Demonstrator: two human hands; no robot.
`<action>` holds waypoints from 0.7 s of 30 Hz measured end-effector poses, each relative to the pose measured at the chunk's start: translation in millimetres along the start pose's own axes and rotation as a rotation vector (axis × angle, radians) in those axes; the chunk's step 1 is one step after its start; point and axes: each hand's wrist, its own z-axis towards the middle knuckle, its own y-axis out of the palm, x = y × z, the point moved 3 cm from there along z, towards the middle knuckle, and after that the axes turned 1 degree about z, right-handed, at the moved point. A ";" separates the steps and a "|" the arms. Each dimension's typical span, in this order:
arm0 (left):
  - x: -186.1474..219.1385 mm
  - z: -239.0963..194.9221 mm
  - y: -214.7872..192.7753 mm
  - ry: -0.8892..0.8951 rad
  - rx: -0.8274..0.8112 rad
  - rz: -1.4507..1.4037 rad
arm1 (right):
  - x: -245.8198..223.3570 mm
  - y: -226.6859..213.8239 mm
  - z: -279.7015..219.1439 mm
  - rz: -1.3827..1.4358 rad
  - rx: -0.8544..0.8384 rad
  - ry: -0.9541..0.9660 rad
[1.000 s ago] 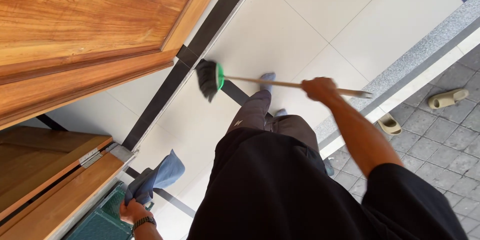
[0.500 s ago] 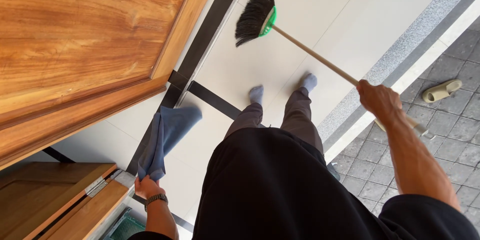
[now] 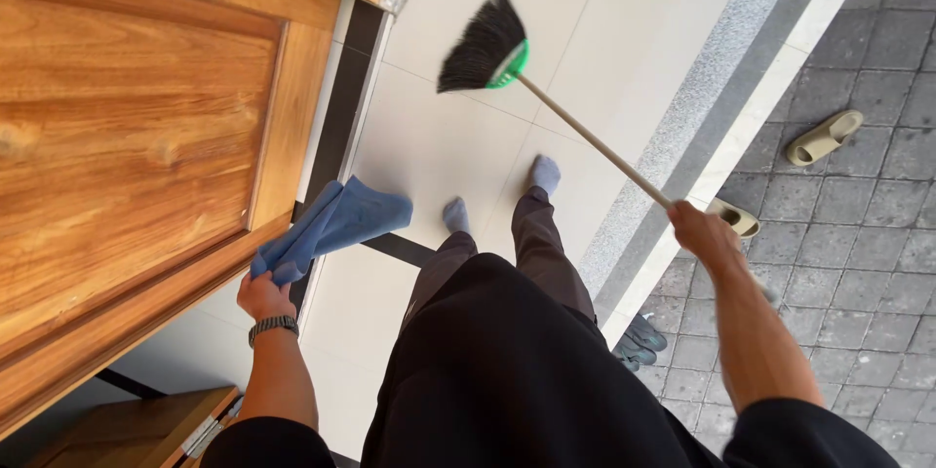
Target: The person sweeps a tiled floor with a broom, moving debris toward a doorway. They briefly pick up a blue cloth, then continue sweeping and place the cloth on the floor near the entrance.
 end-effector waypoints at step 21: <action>92.0 35.4 202.6 0.173 -0.671 -0.090 | 38.4 92.0 -243.4 0.074 -0.080 0.251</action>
